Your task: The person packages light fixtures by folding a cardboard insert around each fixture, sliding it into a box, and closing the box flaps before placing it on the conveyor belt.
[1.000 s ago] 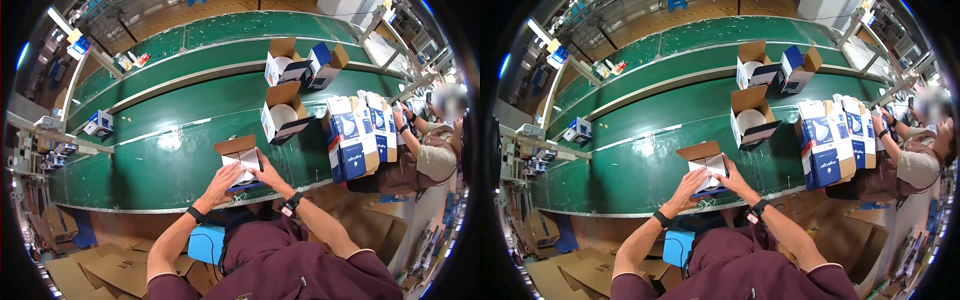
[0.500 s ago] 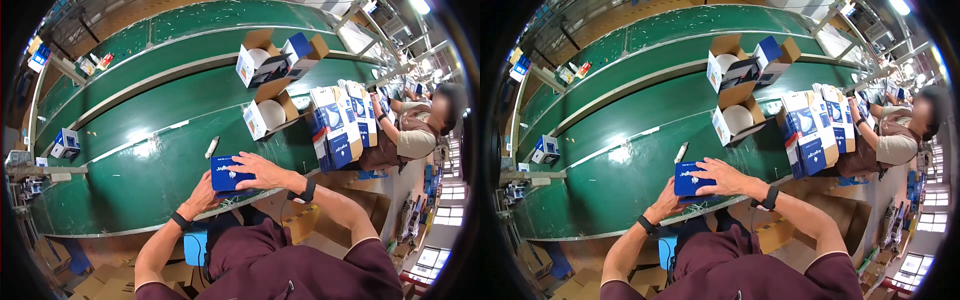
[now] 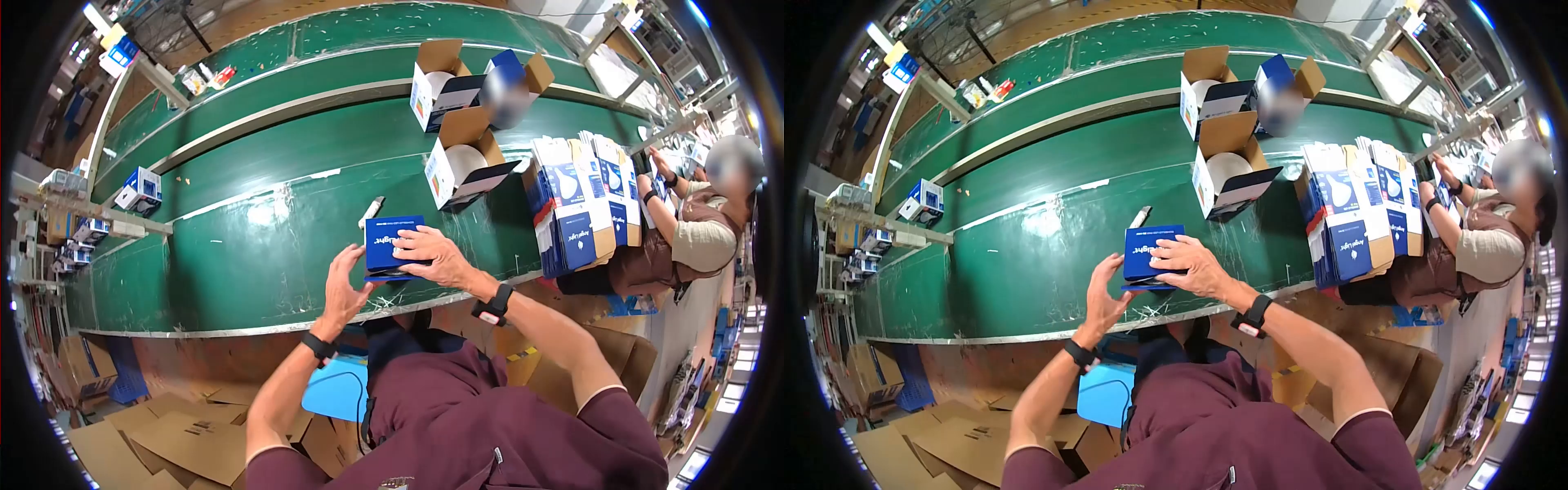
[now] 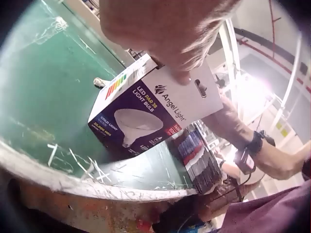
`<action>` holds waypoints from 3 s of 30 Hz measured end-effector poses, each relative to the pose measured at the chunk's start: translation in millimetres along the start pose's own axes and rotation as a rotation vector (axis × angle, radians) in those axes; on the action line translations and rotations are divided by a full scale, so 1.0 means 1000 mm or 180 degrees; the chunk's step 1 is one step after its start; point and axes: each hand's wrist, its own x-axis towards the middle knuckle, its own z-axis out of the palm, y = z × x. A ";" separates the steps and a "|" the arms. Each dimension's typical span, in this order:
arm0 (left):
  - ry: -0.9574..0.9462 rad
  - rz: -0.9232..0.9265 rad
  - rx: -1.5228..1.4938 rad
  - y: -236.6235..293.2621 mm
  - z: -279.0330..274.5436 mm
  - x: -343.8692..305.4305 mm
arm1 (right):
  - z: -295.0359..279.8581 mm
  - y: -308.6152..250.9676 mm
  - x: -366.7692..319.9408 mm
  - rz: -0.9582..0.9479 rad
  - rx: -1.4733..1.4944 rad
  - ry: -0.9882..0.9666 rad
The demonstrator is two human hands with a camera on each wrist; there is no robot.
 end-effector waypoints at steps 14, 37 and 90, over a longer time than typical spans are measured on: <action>-0.0905 0.0866 0.0529 -0.046 -0.020 0.001 | 0.044 0.018 -0.054 -0.0041 -0.0048 0.0291; 0.0087 -0.1095 0.2287 0.037 0.084 0.068 | 0.101 0.037 -0.051 0.3170 0.3623 0.1994; -0.1641 -0.1843 -0.1120 0.000 -0.123 0.090 | 0.037 -0.042 0.131 -0.1010 -0.1149 -0.0138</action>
